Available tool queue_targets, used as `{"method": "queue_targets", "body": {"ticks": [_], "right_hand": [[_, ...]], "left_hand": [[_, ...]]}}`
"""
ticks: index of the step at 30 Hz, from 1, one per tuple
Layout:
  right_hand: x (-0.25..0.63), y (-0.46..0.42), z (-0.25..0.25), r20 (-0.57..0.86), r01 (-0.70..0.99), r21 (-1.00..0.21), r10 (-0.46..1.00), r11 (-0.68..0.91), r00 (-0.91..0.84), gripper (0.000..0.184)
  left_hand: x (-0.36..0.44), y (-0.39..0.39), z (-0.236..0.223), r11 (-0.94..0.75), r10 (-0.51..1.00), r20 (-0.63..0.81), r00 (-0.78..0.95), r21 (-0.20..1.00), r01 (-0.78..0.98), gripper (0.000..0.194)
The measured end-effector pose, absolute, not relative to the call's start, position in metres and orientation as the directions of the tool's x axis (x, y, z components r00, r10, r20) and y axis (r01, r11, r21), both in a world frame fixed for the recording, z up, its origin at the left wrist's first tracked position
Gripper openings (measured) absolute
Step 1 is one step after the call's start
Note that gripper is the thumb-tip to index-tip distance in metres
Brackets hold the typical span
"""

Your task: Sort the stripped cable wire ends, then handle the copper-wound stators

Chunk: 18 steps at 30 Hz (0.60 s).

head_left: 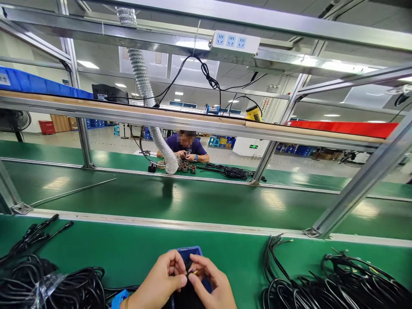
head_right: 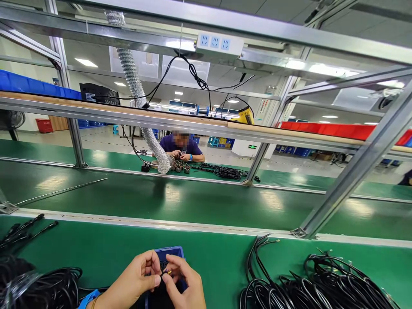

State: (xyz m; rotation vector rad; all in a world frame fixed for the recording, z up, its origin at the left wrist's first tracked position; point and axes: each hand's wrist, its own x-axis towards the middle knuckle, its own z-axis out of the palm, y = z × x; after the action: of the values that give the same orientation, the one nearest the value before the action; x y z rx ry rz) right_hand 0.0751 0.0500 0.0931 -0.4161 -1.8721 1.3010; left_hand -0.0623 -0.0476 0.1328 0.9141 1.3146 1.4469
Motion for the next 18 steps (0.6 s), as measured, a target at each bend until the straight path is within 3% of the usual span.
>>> {"method": "queue_targets", "body": {"ticks": [4, 7, 9, 11, 13, 15, 18], "right_hand": [[0.085, 0.042, 0.124, 0.356, -0.079, -0.901, 0.625, 0.426, -0.695, 0.018], [0.107, 0.042, 0.147, 0.254, -0.104, -0.918, 0.369, 0.382, -0.894, 0.020], [0.120, 0.049, 0.148, 0.203, -0.107, -0.934, 0.259, 0.341, -0.944, 0.026], [0.124, 0.060, 0.135, 0.187, 0.022, -0.919, 0.483, 0.395, -0.855, 0.030], [0.117, 0.071, 0.114, 0.199, 0.259, -0.862, 0.761, 0.435, -0.617, 0.038], [0.103, 0.078, 0.092, 0.192, 0.386, -0.819, 0.838, 0.424, -0.511, 0.045], [0.087, 0.086, 0.074, 0.169, 0.428, -0.802, 0.847, 0.416, -0.505, 0.039]], "left_hand": [[-0.065, -0.055, 0.145, 0.064, 0.973, -0.080, -0.216, 0.995, -0.077, 0.024], [-0.081, -0.081, 0.165, 0.074, 0.988, -0.033, -0.152, 0.959, 0.274, 0.033], [-0.091, -0.104, 0.174, 0.137, 0.989, -0.081, -0.124, 0.823, 0.551, 0.065], [-0.096, -0.125, 0.173, 0.229, 0.967, -0.232, -0.105, 0.613, 0.756, 0.090], [-0.091, -0.138, 0.163, 0.274, 0.924, -0.364, -0.119, 0.412, 0.869, 0.096], [-0.080, -0.141, 0.147, 0.269, 0.913, -0.375, -0.158, 0.265, 0.926, 0.086], [-0.066, -0.132, 0.129, 0.226, 0.946, -0.266, -0.183, 0.139, 0.964, 0.062]]}}
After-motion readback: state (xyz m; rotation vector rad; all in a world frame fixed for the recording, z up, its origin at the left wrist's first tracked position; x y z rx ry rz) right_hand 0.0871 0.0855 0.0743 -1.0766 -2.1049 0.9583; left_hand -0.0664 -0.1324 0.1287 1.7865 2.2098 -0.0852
